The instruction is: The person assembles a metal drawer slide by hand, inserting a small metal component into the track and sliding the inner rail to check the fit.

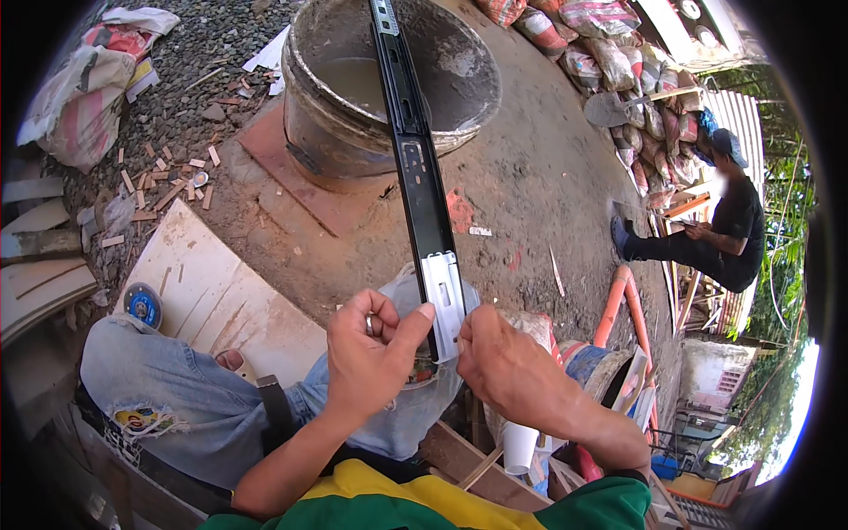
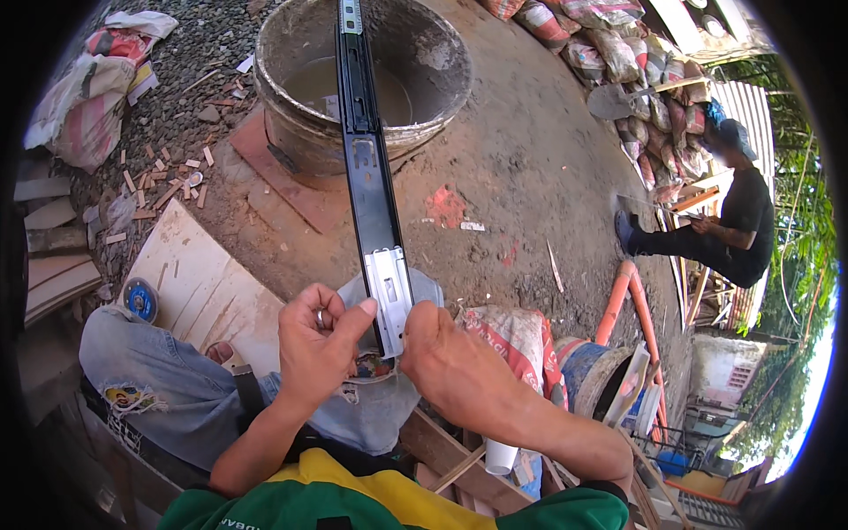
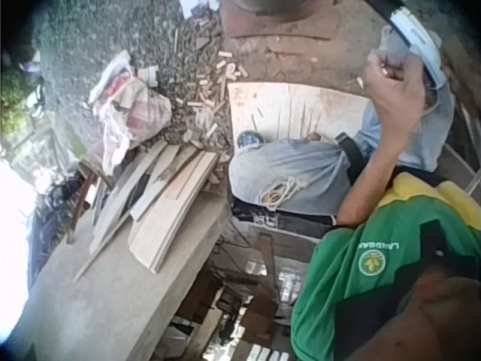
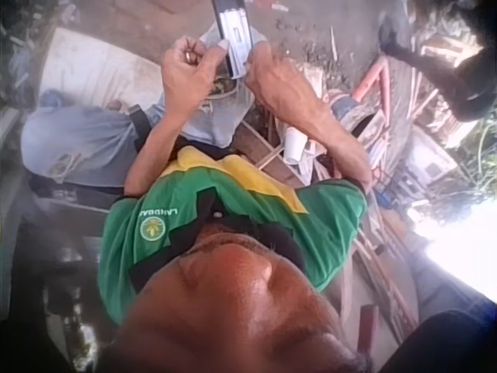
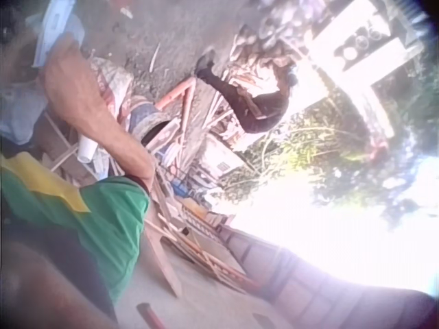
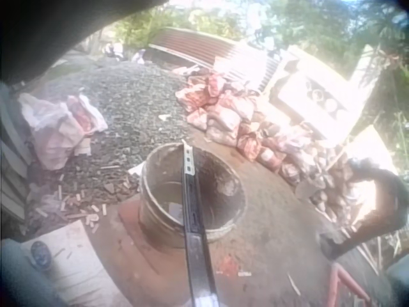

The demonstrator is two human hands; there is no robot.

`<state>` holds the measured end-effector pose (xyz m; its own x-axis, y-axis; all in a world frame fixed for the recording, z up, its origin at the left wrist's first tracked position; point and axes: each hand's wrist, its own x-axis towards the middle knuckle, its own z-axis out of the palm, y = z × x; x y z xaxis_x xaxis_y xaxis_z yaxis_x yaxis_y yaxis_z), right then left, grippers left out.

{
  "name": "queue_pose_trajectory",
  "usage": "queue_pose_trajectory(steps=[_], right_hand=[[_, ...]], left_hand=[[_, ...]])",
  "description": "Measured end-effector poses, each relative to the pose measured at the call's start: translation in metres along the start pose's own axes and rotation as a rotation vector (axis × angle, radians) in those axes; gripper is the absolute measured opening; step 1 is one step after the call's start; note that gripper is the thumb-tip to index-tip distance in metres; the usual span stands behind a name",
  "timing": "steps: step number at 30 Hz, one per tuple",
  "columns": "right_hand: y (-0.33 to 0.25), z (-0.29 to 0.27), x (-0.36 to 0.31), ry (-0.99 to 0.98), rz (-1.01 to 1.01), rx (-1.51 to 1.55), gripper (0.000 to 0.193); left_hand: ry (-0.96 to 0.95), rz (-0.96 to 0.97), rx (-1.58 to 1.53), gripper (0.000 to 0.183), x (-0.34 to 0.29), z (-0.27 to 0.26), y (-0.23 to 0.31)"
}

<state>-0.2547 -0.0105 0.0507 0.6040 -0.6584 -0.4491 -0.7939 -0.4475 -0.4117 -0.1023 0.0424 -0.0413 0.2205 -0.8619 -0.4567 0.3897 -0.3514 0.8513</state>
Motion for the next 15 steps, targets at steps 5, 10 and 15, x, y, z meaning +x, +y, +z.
queue_pose_trajectory(steps=[5, 10, 15], right_hand=[[0.004, 0.003, -0.004, 0.002, 0.047, 0.022, 0.022], [0.0, 0.006, -0.004, 0.022, 0.067, 0.017, 0.023], [0.003, 0.01, -0.006, 0.024, 0.076, 0.03, 0.024]], left_hand=[[-0.123, -0.047, 0.008, 0.029, 0.007, 0.008, 0.01], [-0.323, -0.175, -0.13, 0.028, 0.013, 0.008, 0.003], [-0.348, -0.144, -0.005, 0.028, 0.016, 0.009, 0.009]])
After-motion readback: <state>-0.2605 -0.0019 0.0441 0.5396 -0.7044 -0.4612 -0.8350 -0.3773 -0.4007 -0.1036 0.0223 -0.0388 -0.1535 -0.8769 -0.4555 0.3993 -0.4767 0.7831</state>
